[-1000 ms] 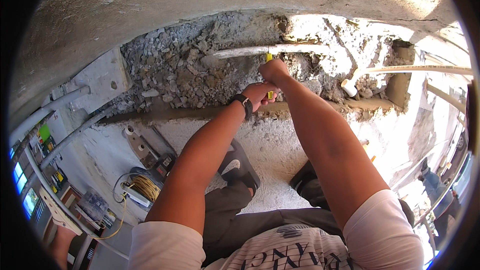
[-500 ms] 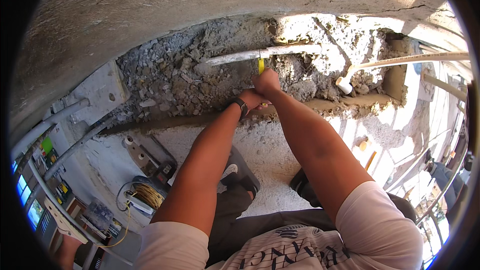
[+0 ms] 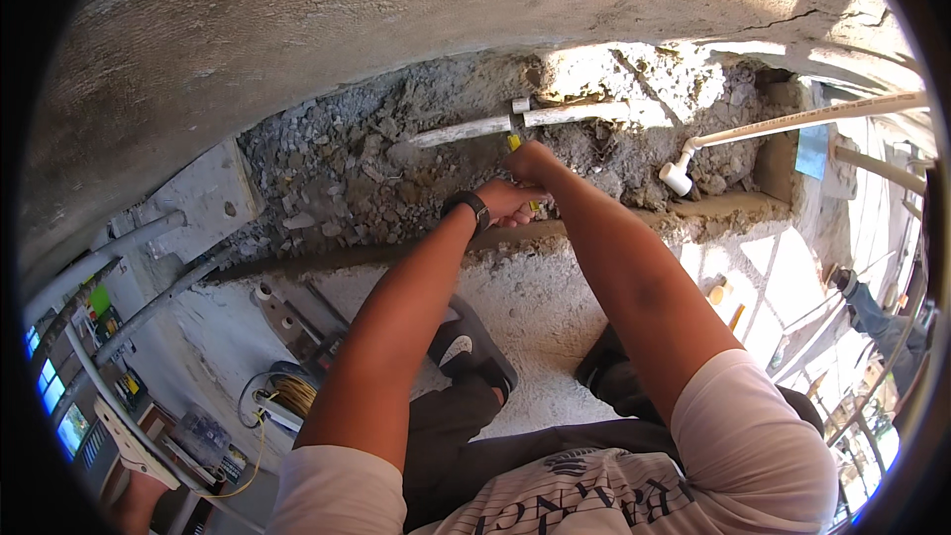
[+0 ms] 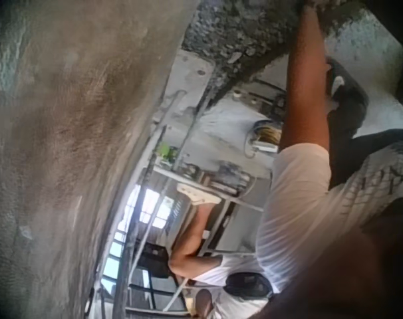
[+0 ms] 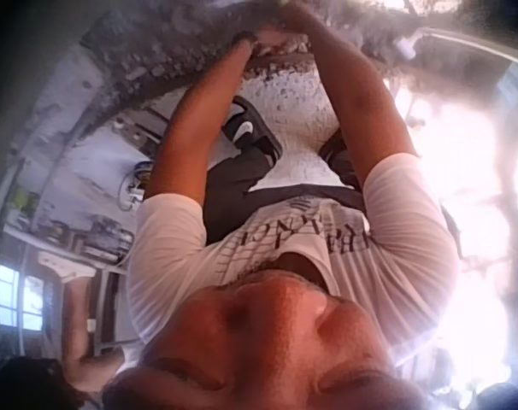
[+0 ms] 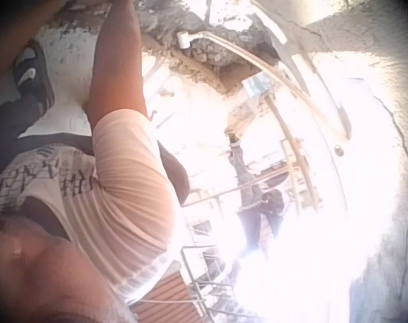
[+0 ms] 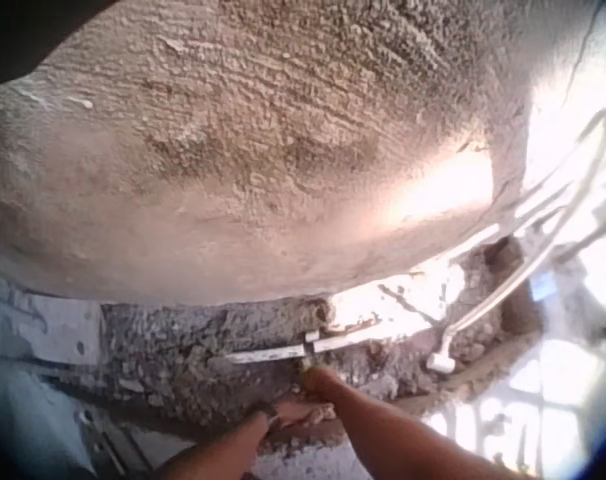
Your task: The person connects white PVC pipes and fittings into a trench in the concrete floor. They use a yellow pipe cutter to trim a pipe segment and then insert the cut piece into the assembly.
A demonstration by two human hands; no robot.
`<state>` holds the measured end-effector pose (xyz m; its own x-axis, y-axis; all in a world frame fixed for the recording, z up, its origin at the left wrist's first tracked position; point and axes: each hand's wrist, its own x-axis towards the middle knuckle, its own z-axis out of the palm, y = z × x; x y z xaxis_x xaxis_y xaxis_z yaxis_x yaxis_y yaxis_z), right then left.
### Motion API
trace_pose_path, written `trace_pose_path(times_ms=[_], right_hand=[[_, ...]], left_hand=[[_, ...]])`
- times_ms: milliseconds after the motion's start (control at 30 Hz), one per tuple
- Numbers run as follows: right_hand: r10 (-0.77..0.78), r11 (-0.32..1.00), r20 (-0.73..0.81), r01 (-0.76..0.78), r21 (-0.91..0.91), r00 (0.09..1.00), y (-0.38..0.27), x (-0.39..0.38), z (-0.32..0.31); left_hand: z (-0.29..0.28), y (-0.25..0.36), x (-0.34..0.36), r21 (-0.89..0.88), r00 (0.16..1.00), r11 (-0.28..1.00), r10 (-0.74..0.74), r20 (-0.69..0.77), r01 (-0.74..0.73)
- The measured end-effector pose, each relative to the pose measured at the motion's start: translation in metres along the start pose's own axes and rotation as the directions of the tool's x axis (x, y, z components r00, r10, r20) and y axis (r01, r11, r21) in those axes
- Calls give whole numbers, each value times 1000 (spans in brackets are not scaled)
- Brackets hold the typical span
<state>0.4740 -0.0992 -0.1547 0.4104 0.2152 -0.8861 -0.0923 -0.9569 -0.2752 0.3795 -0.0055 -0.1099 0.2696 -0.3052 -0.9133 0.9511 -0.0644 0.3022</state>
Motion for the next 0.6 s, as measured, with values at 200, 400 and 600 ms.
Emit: trace_pose_path(times_ms=[200,400,600], right_hand=[[-23,942,189,-42,332,982,28,-15,4],[52,989,422,13,-149,905,24,-111,-47],[-228,861,555,432,-268,800,45,-227,-121]], left_hand=[[-22,10,-45,329,996,944,-1,93,-30],[-66,25,-133,781,998,623,65,9,-48],[-26,49,-210,779,946,591,323,9,-209]])
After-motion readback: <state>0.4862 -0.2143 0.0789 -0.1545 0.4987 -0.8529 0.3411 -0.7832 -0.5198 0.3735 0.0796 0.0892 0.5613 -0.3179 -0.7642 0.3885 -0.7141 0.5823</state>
